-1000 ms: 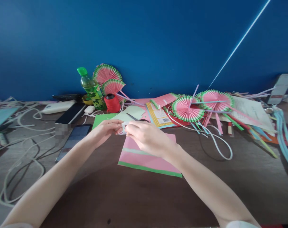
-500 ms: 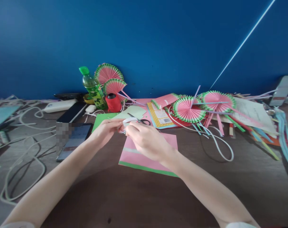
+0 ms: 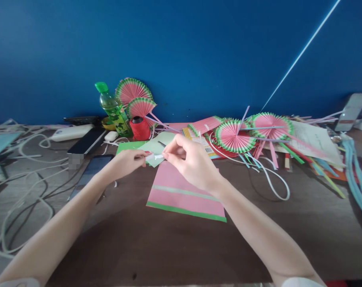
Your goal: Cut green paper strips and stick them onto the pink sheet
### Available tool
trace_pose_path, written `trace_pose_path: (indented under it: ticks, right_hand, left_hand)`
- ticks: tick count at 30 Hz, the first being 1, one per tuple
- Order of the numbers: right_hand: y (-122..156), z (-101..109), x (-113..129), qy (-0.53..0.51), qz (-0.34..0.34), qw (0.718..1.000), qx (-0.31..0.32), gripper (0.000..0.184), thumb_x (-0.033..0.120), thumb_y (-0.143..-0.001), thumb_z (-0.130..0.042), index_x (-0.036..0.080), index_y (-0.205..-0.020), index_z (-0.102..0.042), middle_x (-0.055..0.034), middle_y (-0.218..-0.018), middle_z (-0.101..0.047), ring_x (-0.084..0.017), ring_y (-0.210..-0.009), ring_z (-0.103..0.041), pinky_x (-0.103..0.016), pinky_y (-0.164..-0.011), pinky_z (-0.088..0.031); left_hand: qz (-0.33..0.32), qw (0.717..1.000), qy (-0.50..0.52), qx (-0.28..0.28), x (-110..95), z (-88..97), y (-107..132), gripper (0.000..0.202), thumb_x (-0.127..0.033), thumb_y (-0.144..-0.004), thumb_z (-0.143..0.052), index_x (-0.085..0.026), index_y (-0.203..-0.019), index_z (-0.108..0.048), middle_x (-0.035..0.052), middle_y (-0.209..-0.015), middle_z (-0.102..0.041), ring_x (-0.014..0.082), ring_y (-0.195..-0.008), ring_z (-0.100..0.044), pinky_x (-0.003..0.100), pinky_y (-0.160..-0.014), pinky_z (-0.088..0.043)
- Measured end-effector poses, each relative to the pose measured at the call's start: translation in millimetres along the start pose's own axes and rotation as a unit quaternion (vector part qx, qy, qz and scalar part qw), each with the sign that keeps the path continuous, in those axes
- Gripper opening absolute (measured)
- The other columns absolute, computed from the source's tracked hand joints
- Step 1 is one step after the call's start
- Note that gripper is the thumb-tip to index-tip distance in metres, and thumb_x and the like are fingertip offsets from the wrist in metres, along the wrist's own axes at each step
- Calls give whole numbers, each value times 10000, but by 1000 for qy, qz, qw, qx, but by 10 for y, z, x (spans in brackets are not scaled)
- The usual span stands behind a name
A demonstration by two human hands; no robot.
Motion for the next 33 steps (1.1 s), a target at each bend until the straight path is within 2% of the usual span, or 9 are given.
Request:
trace_pose_path:
  ticks: [3, 5, 8, 12, 14, 16, 21, 27, 33]
  right_hand:
    - [-24, 1, -73, -25, -27, 999, 8, 98, 236, -787, -568, 171, -736, -517, -37, -863, -642, -133, -718, -615, -291, -657, -492]
    - [-34, 25, -96, -35, -39, 999, 4, 107, 246, -778, -578, 167, -734, -521, -42, -871, -642, -130, -691, -613, -302, -652, -491]
    - [-51, 108, -108, -49, -44, 998, -17, 124, 264, -773, -587, 168, -732, -522, -41, -859, -645, -139, -696, -615, -306, -642, -487]
    - [-65, 211, -151, -73, -53, 995, -46, 139, 277, -762, -603, 169, -734, -520, -31, -831, -641, -142, -696, -624, -301, -646, -490]
    - [-65, 212, -188, -95, -62, 992, -48, 152, 284, -753, -612, 168, -733, -516, -33, -850, -638, -141, -695, -630, -306, -654, -501]
    - [-65, 192, -212, -124, -63, 989, -45, 163, 287, -746, -619, 168, -729, -508, -38, -862, -634, -143, -706, -634, -317, -672, -512]
    - [-70, 146, -248, -142, -68, 987, -34, 172, 273, -731, -634, 164, -724, -501, -50, -853, -639, -145, -707, -631, -323, -661, -512]
    - [-80, 81, -435, -152, -108, 982, -37, 243, 299, -670, -689, 162, -696, -490, -42, -818, -647, -141, -680, -632, -316, -646, -512]
    - [101, -110, -788, -191, -170, 965, -59, 237, 286, -654, -696, 155, -644, -498, -21, -775, -629, -144, -687, -644, -355, -743, -512]
  left_hand:
    - [2, 991, -112, 69, -44, -155, 64, 125, -285, -697, -559, -195, -646, -629, 33, -717, -633, 178, -673, -529, 269, -608, -321]
    - [-14, 985, -163, 46, -122, -137, 82, 148, -285, -716, -557, -184, -622, -610, 51, -735, -615, 197, -721, -527, 279, -631, -328]
    - [-98, 984, -149, -13, -387, -177, 104, 129, -259, -762, -519, -177, -685, -582, 53, -755, -584, 195, -776, -508, 285, -690, -344]
    - [-155, 983, -74, 60, -534, -653, 144, 125, -275, -751, -547, -167, -688, -539, 35, -733, -536, 178, -735, -489, 294, -699, -359]
    - [-161, 981, -77, 80, -519, -809, 164, 126, -287, -737, -560, -169, -706, -533, 40, -754, -533, 198, -786, -489, 311, -723, -354]
    - [-150, 980, -85, 100, -456, -863, 180, 121, -284, -732, -550, -175, -689, -518, 38, -758, -542, 207, -803, -488, 317, -723, -343]
    - [-82, 980, -78, 162, -226, -718, 211, 88, -170, -686, -467, -181, -600, -463, 2, -624, -522, 151, -612, -469, 272, -558, -286]
    - [7, 966, -41, 255, -48, -645, 254, 67, -248, -654, -527, -195, -616, -513, -21, -552, -548, 134, -535, -505, 241, -497, -308]
    - [-18, 982, 130, 138, -178, -393, 50, 212, -335, -773, -438, -178, -743, -577, 18, -728, -624, 136, -662, -573, 240, -618, -411]
Point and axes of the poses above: each hand's wrist, its own y-axis away from the middle knuckle, its own z-axis out of the back of the hand, x = y × z, the point moved 10 cm from there along -y, towards the middle knuckle
